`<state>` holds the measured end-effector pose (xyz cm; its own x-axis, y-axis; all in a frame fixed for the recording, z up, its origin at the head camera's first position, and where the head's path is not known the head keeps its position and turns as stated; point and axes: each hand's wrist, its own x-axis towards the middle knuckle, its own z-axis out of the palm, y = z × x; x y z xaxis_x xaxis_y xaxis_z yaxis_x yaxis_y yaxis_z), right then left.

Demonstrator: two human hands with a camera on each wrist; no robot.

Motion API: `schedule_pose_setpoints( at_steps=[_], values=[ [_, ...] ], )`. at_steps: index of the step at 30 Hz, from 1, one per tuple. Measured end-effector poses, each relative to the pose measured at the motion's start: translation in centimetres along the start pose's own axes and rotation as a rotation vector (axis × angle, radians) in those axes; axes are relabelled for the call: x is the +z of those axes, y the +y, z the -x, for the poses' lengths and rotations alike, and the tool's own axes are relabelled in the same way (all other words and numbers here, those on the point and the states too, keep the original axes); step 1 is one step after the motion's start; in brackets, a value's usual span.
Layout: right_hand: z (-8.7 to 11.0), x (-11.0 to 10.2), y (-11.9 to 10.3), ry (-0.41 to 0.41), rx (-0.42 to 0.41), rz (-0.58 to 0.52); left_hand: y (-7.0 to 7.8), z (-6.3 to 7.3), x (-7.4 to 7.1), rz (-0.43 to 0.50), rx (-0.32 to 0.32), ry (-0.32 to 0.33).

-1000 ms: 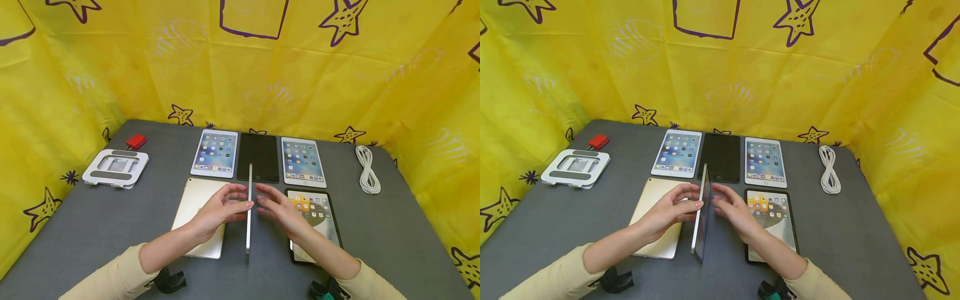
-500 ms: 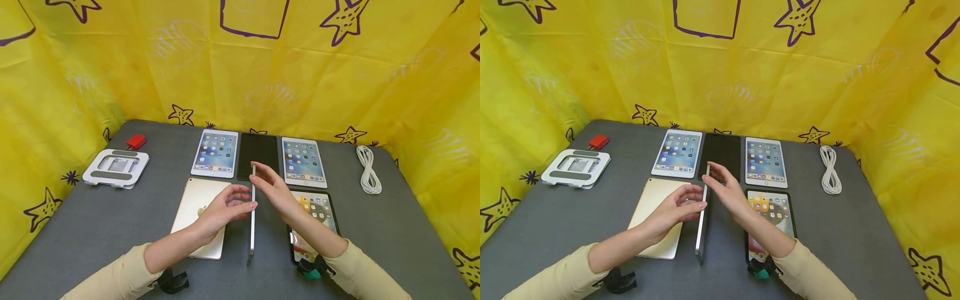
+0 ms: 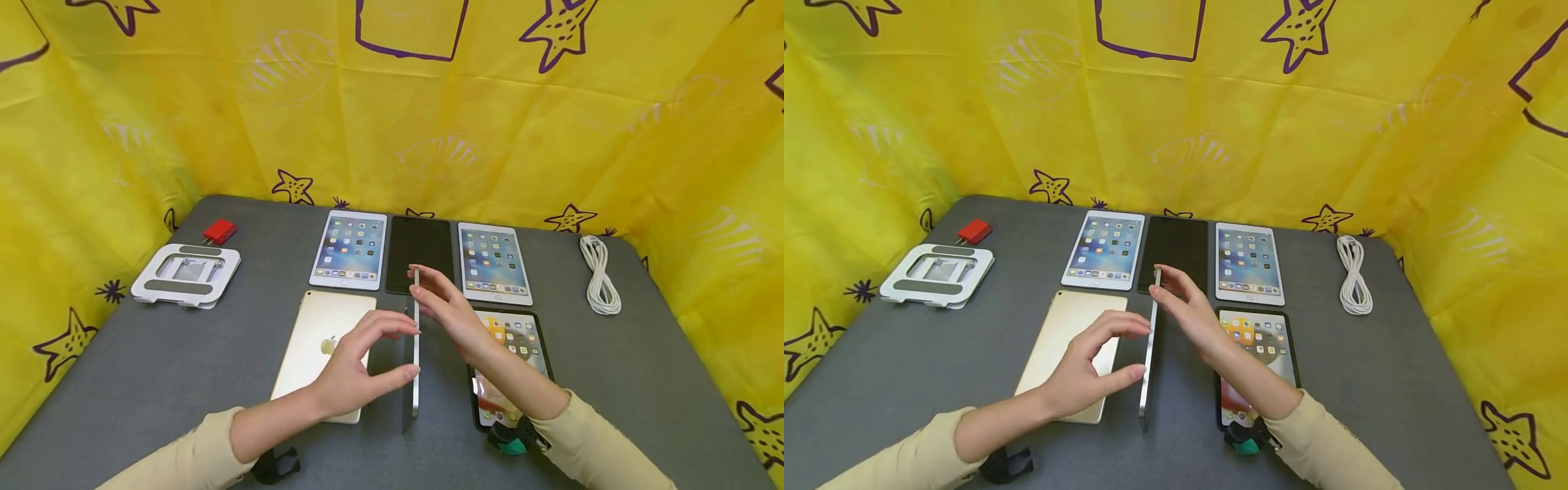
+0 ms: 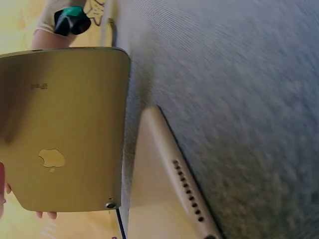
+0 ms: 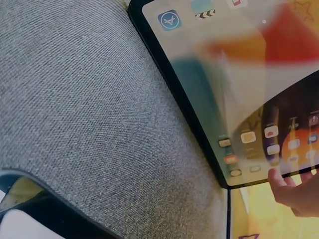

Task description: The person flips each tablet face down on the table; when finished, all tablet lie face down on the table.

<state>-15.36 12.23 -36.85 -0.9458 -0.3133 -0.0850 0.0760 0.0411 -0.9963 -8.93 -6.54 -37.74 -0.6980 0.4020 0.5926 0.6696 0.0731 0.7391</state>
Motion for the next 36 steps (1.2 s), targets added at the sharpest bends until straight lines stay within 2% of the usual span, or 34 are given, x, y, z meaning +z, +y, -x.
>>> schedule_pose_setpoints(
  at_steps=[3, 5, 7, 10, 15, 22, 30, 36],
  values=[
    [0.1, -0.1, 0.0, -0.007, -0.004, -0.01, -0.2, -0.1, 0.2, -0.088, 0.241, -0.066],
    [0.2, -0.2, 0.1, -0.009, -0.006, -0.01, -0.4, -0.1, 0.3, -0.126, 0.36, -0.103],
    [0.2, -0.3, 0.2, -0.012, -0.007, -0.009, -0.5, -0.1, 0.5, -0.161, 0.438, -0.128],
    [0.3, -0.5, 0.4, -0.014, -0.012, -0.005, -0.7, -0.1, 0.6, -0.209, 0.497, -0.152],
    [0.4, -0.8, 0.5, -0.027, -0.022, -0.028, -0.9, -0.1, 0.8, -0.27, 0.532, -0.188],
    [1.0, -1.6, 0.4, -0.043, 0.019, -0.077, -1.2, 0.0, 1.2, -0.333, 0.521, -0.277],
    [1.8, -2.5, 0.1, -0.049, 0.072, -0.161, -1.0, 0.2, 2.1, -0.38, 0.499, -0.285],
    [2.6, -3.2, 0.3, -0.023, 0.088, -0.206, -0.8, -0.1, 2.7, -0.401, 0.517, -0.298]
  ],
)
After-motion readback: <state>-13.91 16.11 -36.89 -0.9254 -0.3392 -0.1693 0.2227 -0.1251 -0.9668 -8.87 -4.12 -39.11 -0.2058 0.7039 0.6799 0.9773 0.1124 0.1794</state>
